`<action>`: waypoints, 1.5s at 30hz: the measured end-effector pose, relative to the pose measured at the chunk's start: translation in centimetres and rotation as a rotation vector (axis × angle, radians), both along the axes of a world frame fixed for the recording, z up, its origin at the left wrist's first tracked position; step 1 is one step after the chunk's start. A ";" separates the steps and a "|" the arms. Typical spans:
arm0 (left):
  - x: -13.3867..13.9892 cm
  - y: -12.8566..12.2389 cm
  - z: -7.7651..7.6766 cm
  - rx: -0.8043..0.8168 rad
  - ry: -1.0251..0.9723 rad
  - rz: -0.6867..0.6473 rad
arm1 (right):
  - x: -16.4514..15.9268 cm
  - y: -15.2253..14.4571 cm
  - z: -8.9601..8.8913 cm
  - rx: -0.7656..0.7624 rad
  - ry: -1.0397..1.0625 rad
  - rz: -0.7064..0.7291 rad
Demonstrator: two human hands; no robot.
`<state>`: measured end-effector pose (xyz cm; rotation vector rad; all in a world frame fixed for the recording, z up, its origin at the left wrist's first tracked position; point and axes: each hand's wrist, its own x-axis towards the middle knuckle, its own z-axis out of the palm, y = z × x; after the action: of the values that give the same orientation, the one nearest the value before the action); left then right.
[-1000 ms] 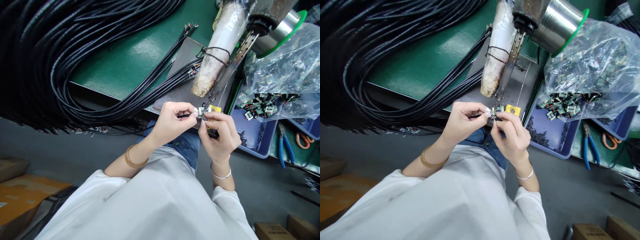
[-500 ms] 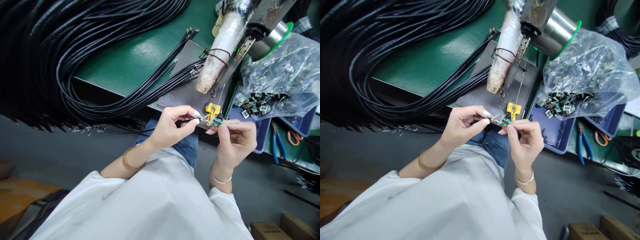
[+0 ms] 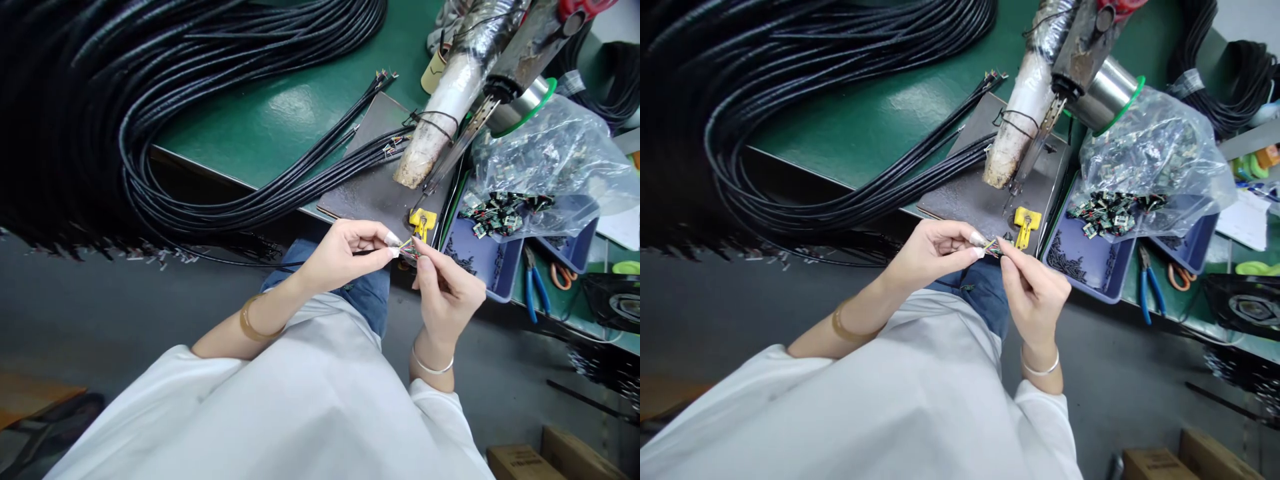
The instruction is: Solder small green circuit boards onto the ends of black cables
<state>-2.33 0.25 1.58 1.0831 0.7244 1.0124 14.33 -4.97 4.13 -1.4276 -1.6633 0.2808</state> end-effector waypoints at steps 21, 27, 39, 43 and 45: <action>-0.3 0.2 0.2 -0.011 -0.007 -0.034 | 1.1 -0.9 -1.6 0.159 -0.213 0.142; -0.2 0.0 0.2 0.013 0.040 -0.067 | 1.2 -0.7 -1.0 -0.041 0.020 0.032; -0.1 0.3 0.6 -0.018 0.064 -0.118 | 1.4 -1.0 -0.4 -0.115 0.077 0.061; -0.3 0.5 0.6 -0.067 0.067 -0.095 | 1.2 -1.3 -0.3 -0.067 0.010 0.103; -0.4 0.5 0.6 -0.090 0.085 -0.066 | 1.1 -1.2 -0.3 -0.032 0.058 0.067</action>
<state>-2.70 0.79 2.15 1.0694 0.7901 0.8734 15.43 -6.20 3.78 -1.3761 -1.6680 0.3842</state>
